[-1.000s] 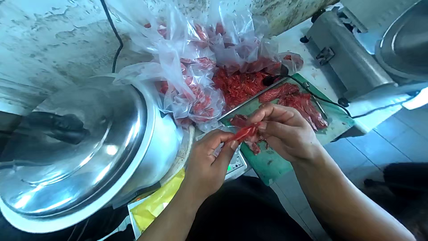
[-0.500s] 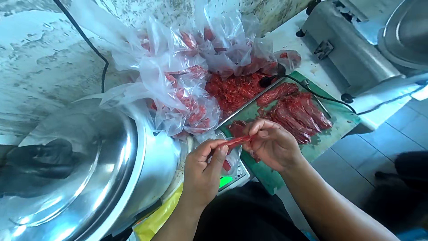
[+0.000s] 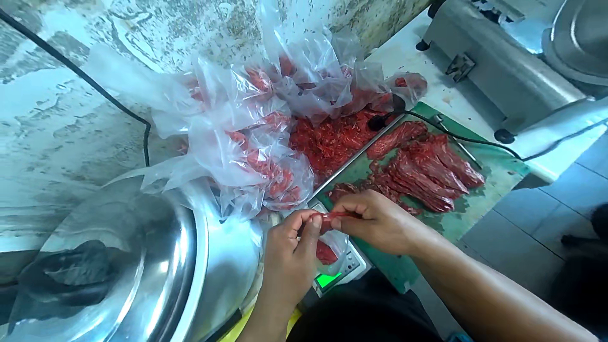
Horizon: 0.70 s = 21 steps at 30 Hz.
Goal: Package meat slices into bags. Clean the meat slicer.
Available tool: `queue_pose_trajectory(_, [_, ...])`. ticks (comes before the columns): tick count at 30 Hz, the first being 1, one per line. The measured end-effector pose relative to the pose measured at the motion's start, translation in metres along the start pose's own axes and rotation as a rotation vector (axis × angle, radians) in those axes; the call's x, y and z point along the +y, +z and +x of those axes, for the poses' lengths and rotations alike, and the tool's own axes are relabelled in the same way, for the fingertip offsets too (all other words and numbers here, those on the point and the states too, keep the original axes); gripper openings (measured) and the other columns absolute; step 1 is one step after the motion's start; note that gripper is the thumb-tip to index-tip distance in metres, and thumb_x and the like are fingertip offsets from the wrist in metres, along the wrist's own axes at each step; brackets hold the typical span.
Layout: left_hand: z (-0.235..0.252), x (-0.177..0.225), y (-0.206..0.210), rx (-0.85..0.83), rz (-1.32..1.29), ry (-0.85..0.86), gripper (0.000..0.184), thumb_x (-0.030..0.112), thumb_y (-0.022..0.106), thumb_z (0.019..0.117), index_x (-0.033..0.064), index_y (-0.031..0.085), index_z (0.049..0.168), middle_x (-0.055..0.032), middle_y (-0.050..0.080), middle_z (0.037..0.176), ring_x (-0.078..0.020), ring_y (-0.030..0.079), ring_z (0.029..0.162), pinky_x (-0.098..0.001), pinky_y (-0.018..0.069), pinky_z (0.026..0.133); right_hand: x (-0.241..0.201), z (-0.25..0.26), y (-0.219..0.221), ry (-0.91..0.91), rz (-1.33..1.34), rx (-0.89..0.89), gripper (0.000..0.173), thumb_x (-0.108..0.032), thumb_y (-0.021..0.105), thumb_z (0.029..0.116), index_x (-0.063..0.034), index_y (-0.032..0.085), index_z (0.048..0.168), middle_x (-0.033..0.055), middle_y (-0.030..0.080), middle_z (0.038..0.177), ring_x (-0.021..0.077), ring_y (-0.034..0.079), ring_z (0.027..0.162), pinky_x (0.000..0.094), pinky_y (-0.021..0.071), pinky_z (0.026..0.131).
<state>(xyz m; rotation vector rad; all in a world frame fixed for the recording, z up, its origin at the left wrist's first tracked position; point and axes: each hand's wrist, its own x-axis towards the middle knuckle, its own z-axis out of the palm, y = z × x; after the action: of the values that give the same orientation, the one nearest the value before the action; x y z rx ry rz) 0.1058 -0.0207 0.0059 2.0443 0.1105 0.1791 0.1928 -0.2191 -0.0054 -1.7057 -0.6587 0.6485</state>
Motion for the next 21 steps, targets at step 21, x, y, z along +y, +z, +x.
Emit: queue_pose_trajectory(21, [0.031,0.003,-0.014,0.045,-0.225,0.031,0.023,0.021,0.057,0.1028,0.0085,0.069,0.119,-0.0036,0.071,0.098,-0.0154,0.070,0.085,-0.0331,0.0613,0.077,0.035,-0.009,-0.054,-0.045,0.351,0.258,0.019,-0.025,0.062,0.0976,-0.0095,0.071,0.092,0.0030,0.065,0.073,0.0079,0.060,0.061,0.0212,0.0522,0.057])
